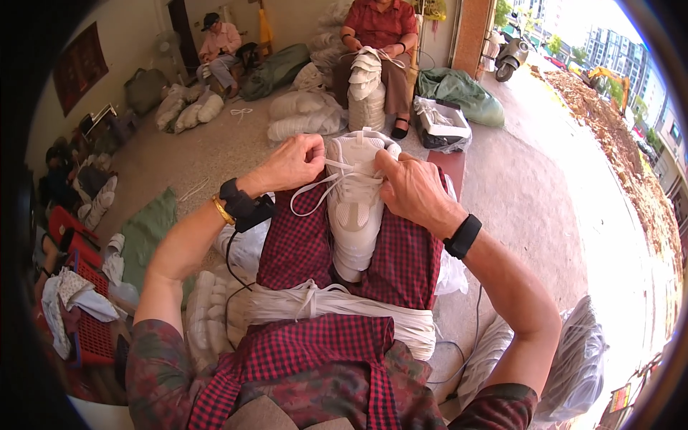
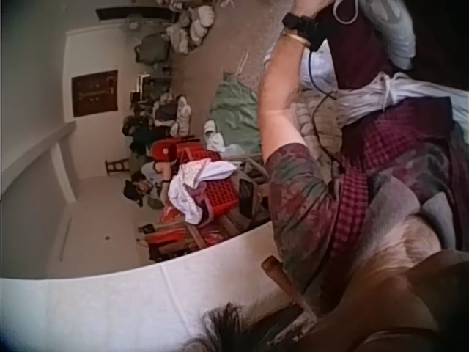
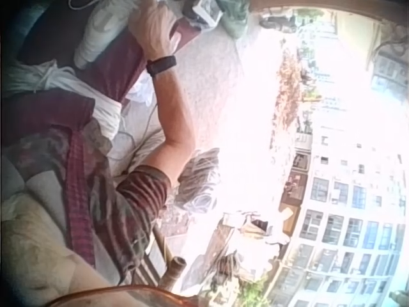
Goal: Lacing a pair of white sneakers manually.
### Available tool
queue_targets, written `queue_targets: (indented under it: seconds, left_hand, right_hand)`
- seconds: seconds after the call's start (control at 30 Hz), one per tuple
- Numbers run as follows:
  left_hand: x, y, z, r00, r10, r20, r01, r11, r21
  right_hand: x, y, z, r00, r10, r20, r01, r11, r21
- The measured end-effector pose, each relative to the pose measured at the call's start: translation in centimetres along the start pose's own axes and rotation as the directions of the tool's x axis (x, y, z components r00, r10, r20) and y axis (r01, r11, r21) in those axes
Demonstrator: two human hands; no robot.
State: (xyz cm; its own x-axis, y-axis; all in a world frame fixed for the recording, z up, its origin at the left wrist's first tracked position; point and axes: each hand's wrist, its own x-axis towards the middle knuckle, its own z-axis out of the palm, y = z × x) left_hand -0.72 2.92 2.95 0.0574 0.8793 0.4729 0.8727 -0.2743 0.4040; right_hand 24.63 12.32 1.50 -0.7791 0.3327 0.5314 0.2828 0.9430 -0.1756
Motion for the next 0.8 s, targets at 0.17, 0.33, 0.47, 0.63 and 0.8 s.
queue_targets:
  seconds: [0.17, 0.33, 0.47, 0.63, 0.8]
  left_hand:
    - [-0.9, -1.5, -3.2, 0.991, -0.136, 0.008, 0.134, 0.987, 0.091]
    - [-1.4, -1.2, -2.1, 0.985, -0.053, -0.162, 0.061, 0.997, 0.049]
    - [-2.5, 1.7, -0.4, 0.995, -0.003, -0.098, 0.009, 0.998, 0.059]
    - [-3.8, 2.6, 2.0, 0.983, 0.165, -0.076, -0.143, 0.962, 0.232]
    - [-3.5, 2.5, 1.6, 0.964, 0.161, -0.214, -0.114, 0.969, 0.22]
  right_hand:
    - [-0.1, 0.1, 0.1, 1.0, 0.008, -0.014, -0.008, 0.999, -0.031]
    - [0.4, -0.5, -1.5, 0.996, 0.08, 0.025, -0.083, 0.975, 0.208]
    - [1.0, 0.1, -1.9, 0.983, 0.034, -0.182, -0.016, 0.995, 0.097]
    - [2.4, -0.5, -0.4, 0.987, -0.072, -0.141, 0.069, 0.997, -0.028]
    - [3.1, -0.9, 0.4, 0.979, -0.096, -0.179, 0.145, 0.947, 0.287]
